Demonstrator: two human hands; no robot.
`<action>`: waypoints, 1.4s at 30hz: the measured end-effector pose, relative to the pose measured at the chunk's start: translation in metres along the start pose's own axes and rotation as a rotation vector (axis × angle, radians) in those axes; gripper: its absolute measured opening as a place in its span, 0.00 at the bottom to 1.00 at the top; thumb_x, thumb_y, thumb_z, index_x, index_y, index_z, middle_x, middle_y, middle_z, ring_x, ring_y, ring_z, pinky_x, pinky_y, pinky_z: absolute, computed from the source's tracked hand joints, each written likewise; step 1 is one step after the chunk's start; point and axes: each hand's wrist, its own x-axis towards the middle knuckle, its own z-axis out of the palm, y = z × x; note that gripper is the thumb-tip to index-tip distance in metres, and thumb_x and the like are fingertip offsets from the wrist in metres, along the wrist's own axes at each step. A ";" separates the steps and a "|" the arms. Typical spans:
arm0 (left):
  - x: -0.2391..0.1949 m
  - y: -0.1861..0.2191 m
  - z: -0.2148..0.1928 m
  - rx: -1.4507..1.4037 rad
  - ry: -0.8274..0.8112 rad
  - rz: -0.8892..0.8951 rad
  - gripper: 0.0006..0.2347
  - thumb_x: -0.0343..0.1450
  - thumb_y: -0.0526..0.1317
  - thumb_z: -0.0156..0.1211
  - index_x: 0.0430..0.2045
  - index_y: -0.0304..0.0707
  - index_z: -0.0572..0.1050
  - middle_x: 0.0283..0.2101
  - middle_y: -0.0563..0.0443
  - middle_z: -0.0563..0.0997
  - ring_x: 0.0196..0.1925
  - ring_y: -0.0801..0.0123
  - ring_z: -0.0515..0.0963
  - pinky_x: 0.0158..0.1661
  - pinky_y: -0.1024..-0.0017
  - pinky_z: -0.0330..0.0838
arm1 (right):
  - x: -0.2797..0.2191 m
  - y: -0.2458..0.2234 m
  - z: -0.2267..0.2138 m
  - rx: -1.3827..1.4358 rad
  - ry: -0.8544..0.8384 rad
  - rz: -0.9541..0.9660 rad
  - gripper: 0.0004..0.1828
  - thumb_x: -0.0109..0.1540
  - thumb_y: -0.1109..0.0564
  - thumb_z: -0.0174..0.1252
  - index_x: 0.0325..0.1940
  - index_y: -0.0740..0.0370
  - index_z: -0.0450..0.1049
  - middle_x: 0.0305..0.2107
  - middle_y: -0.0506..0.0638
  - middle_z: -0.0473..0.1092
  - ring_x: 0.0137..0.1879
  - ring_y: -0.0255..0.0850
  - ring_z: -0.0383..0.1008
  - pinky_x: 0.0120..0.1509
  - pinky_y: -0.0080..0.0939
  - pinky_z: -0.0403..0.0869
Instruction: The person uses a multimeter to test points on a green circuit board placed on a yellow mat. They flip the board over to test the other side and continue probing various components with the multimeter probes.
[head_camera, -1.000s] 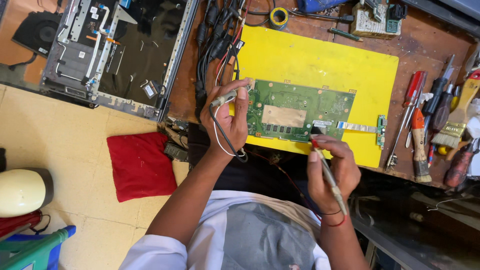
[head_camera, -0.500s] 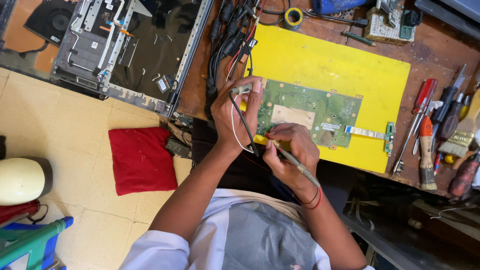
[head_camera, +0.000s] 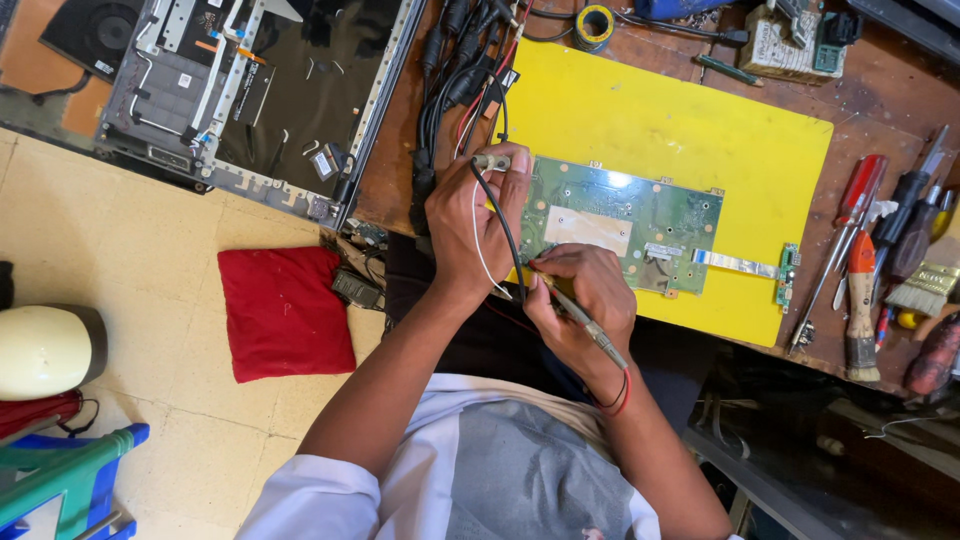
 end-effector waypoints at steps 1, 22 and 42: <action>0.001 0.001 0.000 0.006 0.000 0.003 0.06 0.79 0.41 0.66 0.39 0.39 0.84 0.21 0.48 0.81 0.33 0.50 0.86 0.43 0.61 0.81 | 0.000 0.000 0.000 -0.006 -0.001 -0.003 0.01 0.65 0.65 0.67 0.40 0.67 0.81 0.33 0.56 0.80 0.44 0.59 0.84 0.51 0.50 0.78; 0.004 0.008 -0.004 0.012 -0.014 0.033 0.06 0.79 0.40 0.65 0.37 0.36 0.84 0.18 0.49 0.77 0.31 0.51 0.84 0.41 0.61 0.81 | 0.004 -0.005 -0.001 0.008 -0.002 0.036 0.02 0.64 0.65 0.67 0.39 0.65 0.80 0.32 0.54 0.80 0.43 0.58 0.84 0.52 0.50 0.77; 0.004 0.007 -0.003 0.018 -0.007 0.022 0.07 0.79 0.41 0.66 0.36 0.37 0.84 0.18 0.50 0.78 0.29 0.54 0.84 0.40 0.62 0.81 | 0.005 -0.006 -0.003 0.021 -0.017 0.048 0.01 0.65 0.65 0.67 0.40 0.65 0.80 0.32 0.54 0.79 0.44 0.57 0.84 0.52 0.49 0.76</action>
